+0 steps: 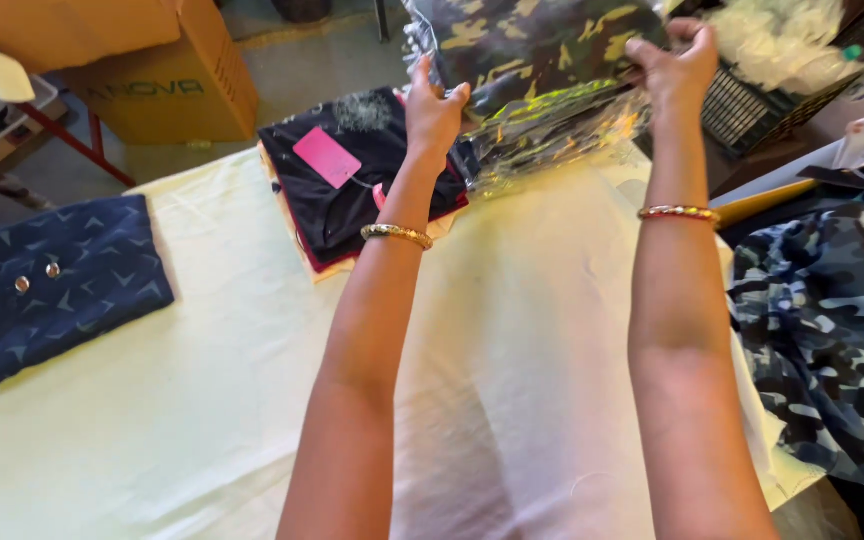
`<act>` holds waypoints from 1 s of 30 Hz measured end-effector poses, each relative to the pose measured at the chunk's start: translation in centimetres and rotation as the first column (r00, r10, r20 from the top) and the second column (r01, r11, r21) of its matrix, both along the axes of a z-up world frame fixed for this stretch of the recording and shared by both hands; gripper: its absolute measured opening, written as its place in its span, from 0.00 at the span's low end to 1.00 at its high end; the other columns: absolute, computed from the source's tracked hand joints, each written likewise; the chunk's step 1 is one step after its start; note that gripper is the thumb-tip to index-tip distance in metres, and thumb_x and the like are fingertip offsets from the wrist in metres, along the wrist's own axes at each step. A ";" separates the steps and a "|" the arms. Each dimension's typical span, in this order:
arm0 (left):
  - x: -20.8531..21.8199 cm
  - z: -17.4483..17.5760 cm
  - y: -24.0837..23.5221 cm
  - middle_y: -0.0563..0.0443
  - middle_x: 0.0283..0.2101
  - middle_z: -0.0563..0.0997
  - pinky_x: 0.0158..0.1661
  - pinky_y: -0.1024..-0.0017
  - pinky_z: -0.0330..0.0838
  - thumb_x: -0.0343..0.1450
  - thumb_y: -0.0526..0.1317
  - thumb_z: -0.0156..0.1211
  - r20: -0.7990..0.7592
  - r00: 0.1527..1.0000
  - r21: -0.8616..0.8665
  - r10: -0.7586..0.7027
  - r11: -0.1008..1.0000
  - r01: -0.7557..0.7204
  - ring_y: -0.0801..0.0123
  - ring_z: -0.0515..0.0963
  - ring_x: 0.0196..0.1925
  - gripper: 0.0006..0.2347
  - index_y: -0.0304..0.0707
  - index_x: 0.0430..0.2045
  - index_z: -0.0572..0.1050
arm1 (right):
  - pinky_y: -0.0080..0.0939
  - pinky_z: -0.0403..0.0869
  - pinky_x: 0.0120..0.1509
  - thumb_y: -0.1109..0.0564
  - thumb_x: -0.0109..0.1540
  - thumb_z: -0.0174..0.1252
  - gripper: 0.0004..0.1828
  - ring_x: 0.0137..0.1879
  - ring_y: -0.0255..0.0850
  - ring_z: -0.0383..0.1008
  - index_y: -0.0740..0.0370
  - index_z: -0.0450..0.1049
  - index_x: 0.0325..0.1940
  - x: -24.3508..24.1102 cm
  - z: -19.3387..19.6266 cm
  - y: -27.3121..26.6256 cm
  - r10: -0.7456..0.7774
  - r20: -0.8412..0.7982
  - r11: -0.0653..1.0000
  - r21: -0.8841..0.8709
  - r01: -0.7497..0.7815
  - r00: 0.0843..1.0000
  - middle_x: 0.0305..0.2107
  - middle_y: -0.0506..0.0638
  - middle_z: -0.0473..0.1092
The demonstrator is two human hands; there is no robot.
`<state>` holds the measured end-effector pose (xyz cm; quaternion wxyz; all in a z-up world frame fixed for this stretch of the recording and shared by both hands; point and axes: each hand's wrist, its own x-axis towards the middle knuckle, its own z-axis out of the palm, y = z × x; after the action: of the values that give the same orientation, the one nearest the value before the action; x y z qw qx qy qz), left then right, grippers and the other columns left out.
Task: The person folds a camouflage-patterned garment on a white table, smoothing it out and folding it into a compact square. They then place the folded garment into a clear plastic bag, seal it, and set it aside on the table.
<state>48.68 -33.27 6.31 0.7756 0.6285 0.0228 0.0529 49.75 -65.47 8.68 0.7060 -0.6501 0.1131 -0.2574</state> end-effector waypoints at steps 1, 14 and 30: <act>-0.1 -0.4 0.1 0.46 0.35 0.80 0.23 0.72 0.83 0.69 0.31 0.65 0.055 0.998 0.006 -0.029 1.000 0.029 0.72 0.82 0.27 0.36 0.38 0.71 0.51 | 0.38 0.84 0.34 0.66 0.55 0.76 0.30 0.37 0.41 0.83 0.59 0.64 0.53 -0.1 -0.2 -0.1 0.006 0.038 0.998 -0.060 -0.003 0.999 0.43 0.54 0.75; -0.3 -1.5 -0.5 0.32 0.57 0.69 0.54 0.58 0.70 0.65 0.46 0.77 0.378 0.924 0.614 0.059 0.731 -0.298 0.45 0.75 0.57 0.37 0.34 0.65 0.60 | 0.77 0.54 0.69 0.45 0.62 0.69 0.30 0.75 0.66 0.47 0.51 0.69 0.65 -0.6 2.2 -0.4 -0.373 -0.119 0.570 -0.812 0.126 0.920 0.64 0.59 0.60; -42.0 -5.9 28.7 0.52 0.78 0.33 0.63 0.25 0.26 0.67 0.67 0.52 -0.379 0.915 0.923 -0.138 -0.131 0.362 0.49 0.25 0.78 0.38 0.72 0.74 0.47 | 0.72 0.42 0.75 0.34 0.65 0.46 0.38 0.82 0.49 0.36 0.37 0.49 0.79 -36.1 -10.9 8.5 0.023 -0.463 -0.111 -0.882 -0.458 0.886 0.77 0.54 0.39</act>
<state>6.64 -4.60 0.38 0.0590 0.9840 -0.0839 -0.1455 13.69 -57.01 -2.21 0.0198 -0.9916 -0.1266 -0.0199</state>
